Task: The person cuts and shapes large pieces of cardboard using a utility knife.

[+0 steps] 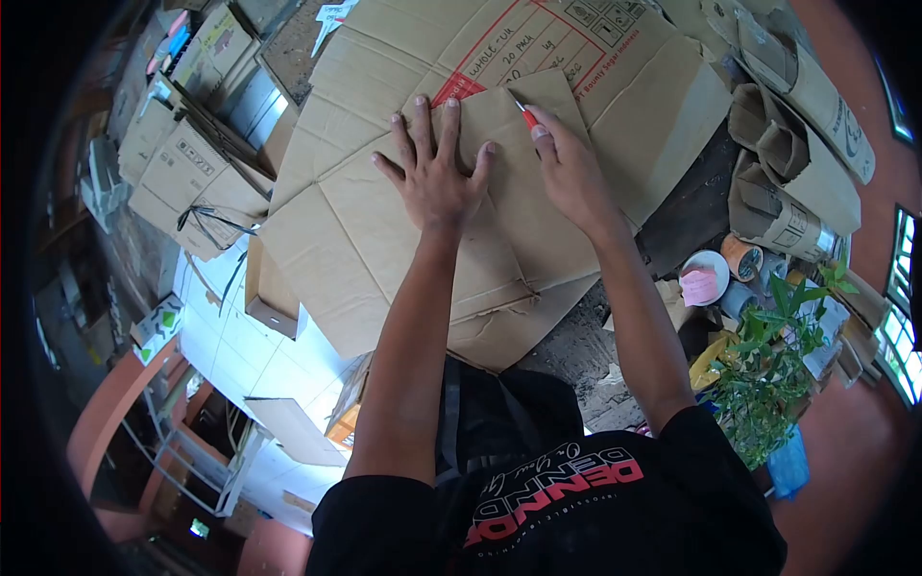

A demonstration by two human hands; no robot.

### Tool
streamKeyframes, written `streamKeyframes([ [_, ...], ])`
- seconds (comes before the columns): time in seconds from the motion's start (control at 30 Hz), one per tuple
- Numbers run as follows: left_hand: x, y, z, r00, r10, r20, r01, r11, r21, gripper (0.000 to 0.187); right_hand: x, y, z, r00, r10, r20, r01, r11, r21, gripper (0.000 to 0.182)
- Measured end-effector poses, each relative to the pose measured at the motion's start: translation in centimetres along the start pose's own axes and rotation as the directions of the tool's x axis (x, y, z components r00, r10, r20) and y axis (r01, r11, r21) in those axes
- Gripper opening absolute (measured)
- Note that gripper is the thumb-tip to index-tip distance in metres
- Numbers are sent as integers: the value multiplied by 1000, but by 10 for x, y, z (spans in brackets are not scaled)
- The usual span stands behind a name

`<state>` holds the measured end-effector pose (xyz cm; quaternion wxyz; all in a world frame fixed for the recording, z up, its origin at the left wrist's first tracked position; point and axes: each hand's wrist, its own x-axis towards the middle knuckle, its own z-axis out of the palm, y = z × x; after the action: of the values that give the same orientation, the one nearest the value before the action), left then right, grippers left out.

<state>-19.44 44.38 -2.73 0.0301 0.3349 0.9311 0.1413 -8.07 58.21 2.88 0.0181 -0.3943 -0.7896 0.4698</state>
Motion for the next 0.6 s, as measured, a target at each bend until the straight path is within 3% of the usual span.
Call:
streamKeyframes([
  [0.23, 4, 0, 2, 1000, -25, -13, 25, 1000, -12, 78, -31, -22, -11, 992, 108, 70, -108, 994, 7, 47],
  [0.3, 1, -1, 4, 999, -38, 0, 38, 999, -4, 77, -72, 1, -4, 991, 125, 54, -126, 992, 15, 47],
  [0.43, 1, 0, 4, 999, -33, -16, 33, 999, -8, 77, -162, 16, -15, 904, 389, 176, -370, 920, -132, 46],
  [0.6, -1, 0, 5, 999, -18, -26, 18, 1000, 10, 77, -235, 28, -39, 851, 482, 206, -488, 872, -24, 46],
])
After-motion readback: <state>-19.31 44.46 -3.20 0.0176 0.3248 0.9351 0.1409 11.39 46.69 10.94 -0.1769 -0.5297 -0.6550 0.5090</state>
